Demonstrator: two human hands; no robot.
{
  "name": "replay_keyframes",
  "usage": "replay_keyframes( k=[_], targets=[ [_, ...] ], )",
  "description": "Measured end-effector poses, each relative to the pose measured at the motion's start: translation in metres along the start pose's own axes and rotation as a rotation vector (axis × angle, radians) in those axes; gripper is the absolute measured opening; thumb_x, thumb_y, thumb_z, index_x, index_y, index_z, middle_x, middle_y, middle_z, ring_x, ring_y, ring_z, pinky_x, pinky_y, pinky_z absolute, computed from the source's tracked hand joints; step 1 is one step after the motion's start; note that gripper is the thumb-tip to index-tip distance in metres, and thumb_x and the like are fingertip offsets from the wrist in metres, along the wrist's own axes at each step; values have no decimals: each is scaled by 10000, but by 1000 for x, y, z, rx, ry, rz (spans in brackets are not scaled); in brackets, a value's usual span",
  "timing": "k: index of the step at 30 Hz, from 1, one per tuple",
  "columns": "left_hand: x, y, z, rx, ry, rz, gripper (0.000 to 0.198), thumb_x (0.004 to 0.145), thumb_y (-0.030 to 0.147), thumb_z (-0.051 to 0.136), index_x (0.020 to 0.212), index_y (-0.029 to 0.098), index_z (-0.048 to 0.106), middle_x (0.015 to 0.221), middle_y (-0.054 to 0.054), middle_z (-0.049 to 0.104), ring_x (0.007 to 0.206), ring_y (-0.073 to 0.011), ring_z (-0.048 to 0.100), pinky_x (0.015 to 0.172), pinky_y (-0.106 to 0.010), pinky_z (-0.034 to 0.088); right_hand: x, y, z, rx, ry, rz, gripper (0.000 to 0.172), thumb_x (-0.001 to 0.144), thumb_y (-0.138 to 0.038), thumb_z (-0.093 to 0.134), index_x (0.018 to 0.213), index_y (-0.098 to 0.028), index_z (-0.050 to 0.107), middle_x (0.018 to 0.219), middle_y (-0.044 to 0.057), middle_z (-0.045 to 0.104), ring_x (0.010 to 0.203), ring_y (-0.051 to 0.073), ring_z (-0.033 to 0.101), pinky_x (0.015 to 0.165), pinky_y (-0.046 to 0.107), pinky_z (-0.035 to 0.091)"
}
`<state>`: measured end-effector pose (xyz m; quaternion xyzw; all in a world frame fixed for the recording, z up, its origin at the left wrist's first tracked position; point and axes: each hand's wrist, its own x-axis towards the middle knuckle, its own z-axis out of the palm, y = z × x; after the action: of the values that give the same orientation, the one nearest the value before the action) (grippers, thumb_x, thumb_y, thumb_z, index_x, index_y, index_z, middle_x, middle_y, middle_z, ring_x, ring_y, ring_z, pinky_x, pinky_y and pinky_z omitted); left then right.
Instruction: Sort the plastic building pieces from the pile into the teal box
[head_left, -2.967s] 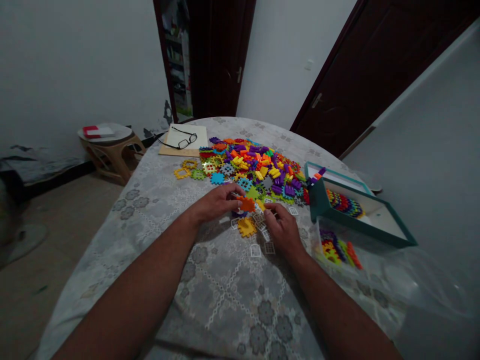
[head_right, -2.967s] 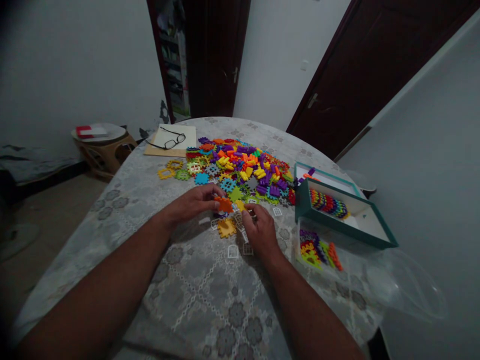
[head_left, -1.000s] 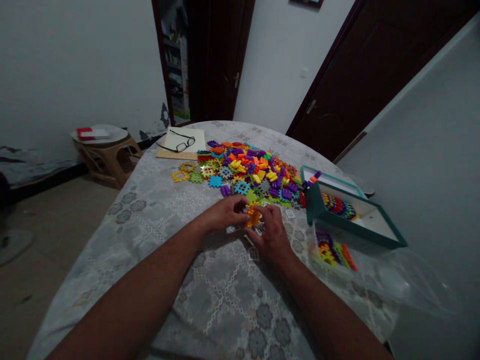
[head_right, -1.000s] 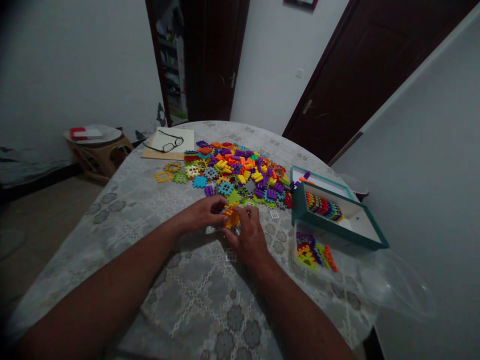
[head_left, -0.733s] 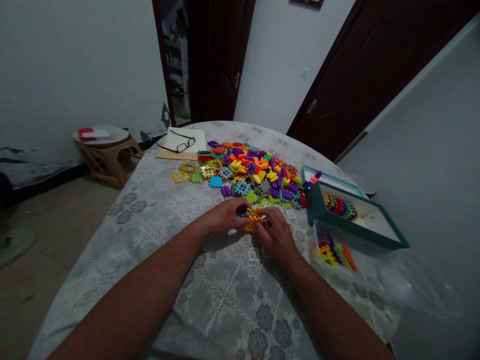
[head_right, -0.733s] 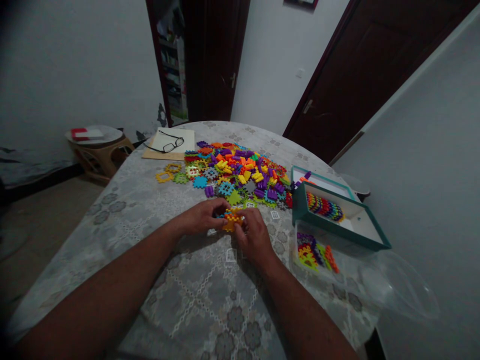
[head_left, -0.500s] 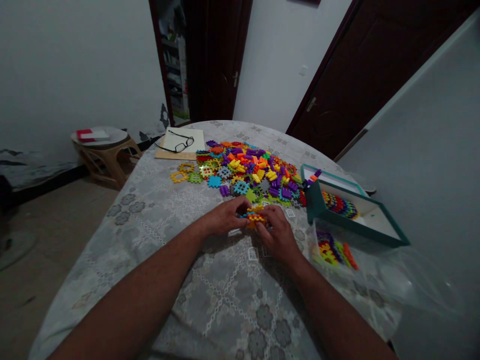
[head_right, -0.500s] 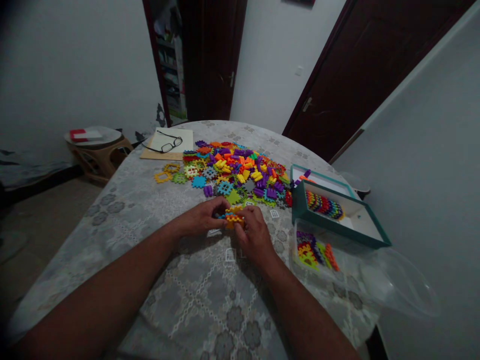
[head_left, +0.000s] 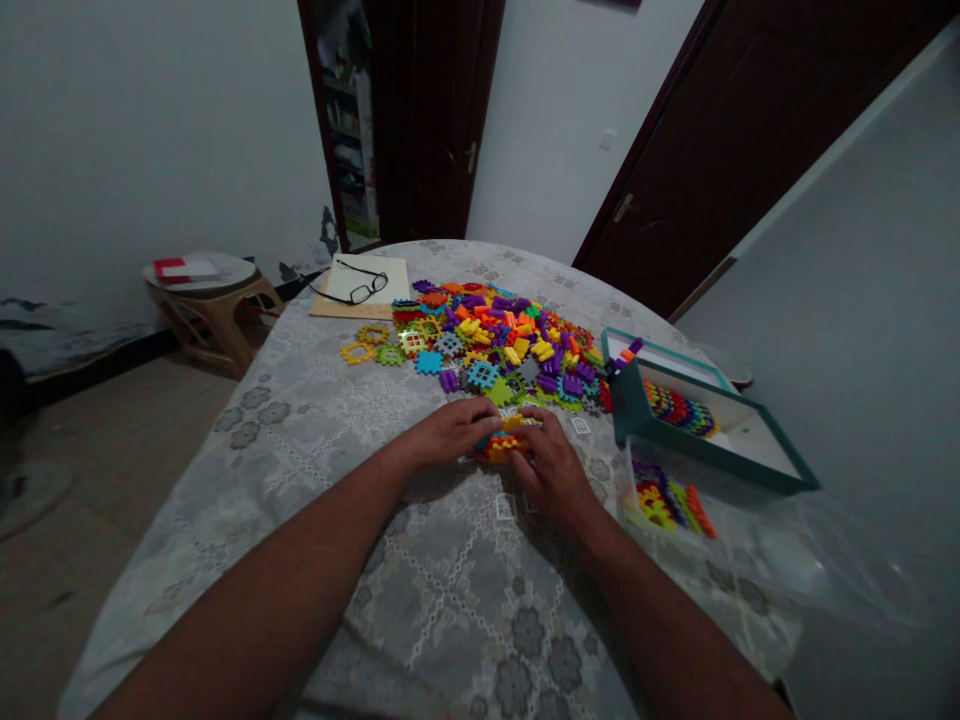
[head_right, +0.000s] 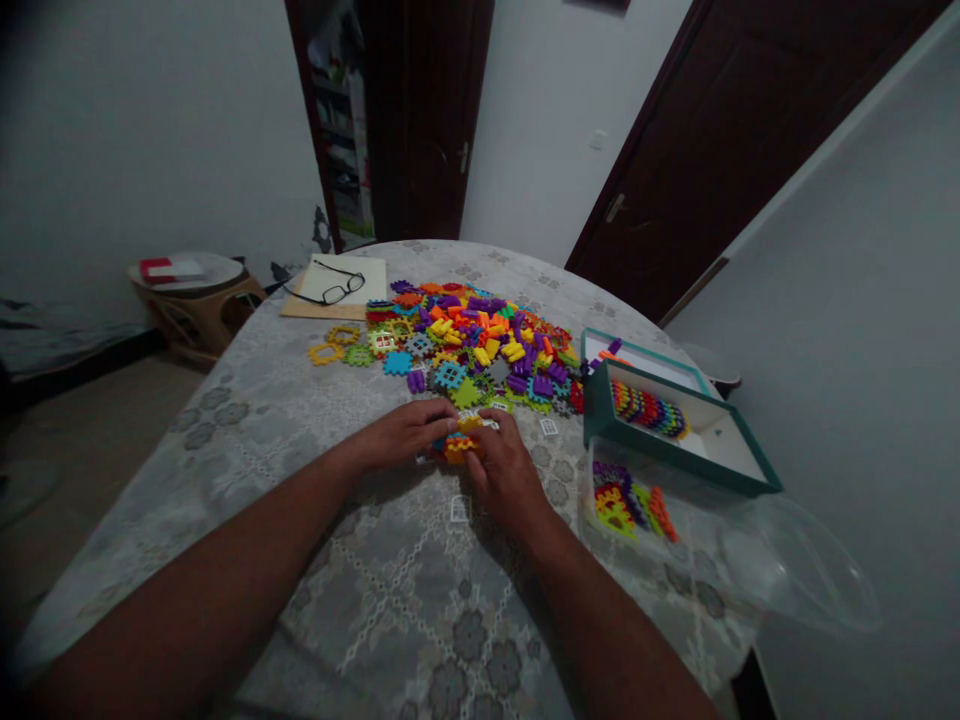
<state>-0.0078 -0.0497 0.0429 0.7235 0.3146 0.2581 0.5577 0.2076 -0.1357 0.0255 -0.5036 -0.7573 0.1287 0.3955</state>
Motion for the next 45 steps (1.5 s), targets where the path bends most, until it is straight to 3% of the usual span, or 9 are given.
replay_keyframes(
  k=[4, 7, 11, 17, 22, 27, 32, 40, 45],
  targets=[
    [-1, 3, 1, 1, 37, -1, 258, 1013, 457, 608, 1026, 201, 637, 951, -43, 663, 773, -181, 641, 657, -300, 549, 2, 1, -6, 9, -11, 10, 177, 984, -194, 613, 1137, -244, 689, 1462, 134, 583, 1304, 285, 639, 1063, 449, 561],
    [-2, 5, 0, 58, 37, 32, 129, 991, 319, 587, 1038, 205, 626, 968, -37, 675, 820, -180, 633, 728, -310, 536, 5, -3, -16, -18, -85, 4, 117, 986, -193, 602, 1071, -234, 672, 1182, 90, 704, 1085, 245, 685, 934, 377, 553],
    [-2, 5, -2, 178, -4, 93, 130, 956, 194, 588, 1076, 218, 634, 992, -31, 680, 904, -190, 615, 815, -316, 497, 6, -9, -28, -84, -192, 59, 71, 983, -194, 595, 1007, -224, 654, 921, 25, 685, 830, 194, 639, 764, 313, 470],
    [-5, 6, 3, 337, -15, 93, 297, 931, 115, 583, 1184, 263, 629, 1038, -26, 723, 952, -205, 630, 869, -321, 461, 9, -9, -42, -84, -262, 14, 113, 974, -172, 565, 1030, -228, 645, 1008, 46, 683, 939, 219, 642, 828, 327, 467],
    [-8, 10, 7, 432, -52, 76, 206, 884, 114, 598, 1041, 245, 626, 980, -20, 703, 877, -204, 603, 817, -315, 420, 8, -4, -40, -106, -278, 43, 135, 1006, -175, 566, 1096, -225, 653, 1004, 42, 682, 925, 218, 645, 827, 331, 459],
    [-10, 12, 8, 460, -89, 71, 251, 862, 129, 648, 1081, 251, 631, 982, -24, 704, 861, -212, 608, 771, -312, 404, 5, 1, -32, -143, -241, 12, 133, 1018, -185, 602, 1139, -224, 642, 1082, 67, 665, 998, 235, 645, 871, 350, 490],
    [-10, 11, 9, 512, -65, 81, 143, 889, 149, 650, 996, 242, 632, 975, -33, 704, 877, -218, 611, 782, -317, 414, 3, 2, -30, -179, -184, 29, 147, 1002, -198, 657, 1138, -253, 645, 1188, 84, 626, 1066, 247, 644, 911, 375, 531],
    [-11, 12, 9, 469, -61, 62, 198, 884, 127, 658, 1034, 253, 629, 938, -15, 705, 845, -209, 610, 746, -307, 402, 7, -3, -34, -105, -157, -2, 145, 1006, -189, 631, 1117, -240, 708, 1085, 75, 636, 974, 228, 637, 868, 363, 537],
    [-10, 9, 10, 526, -41, 108, 130, 887, 153, 672, 981, 235, 634, 959, -40, 696, 863, -221, 597, 771, -329, 407, 10, -6, -41, -84, -167, -5, 129, 996, -196, 619, 1075, -230, 715, 992, 55, 662, 909, 213, 633, 824, 340, 504]
  ],
)
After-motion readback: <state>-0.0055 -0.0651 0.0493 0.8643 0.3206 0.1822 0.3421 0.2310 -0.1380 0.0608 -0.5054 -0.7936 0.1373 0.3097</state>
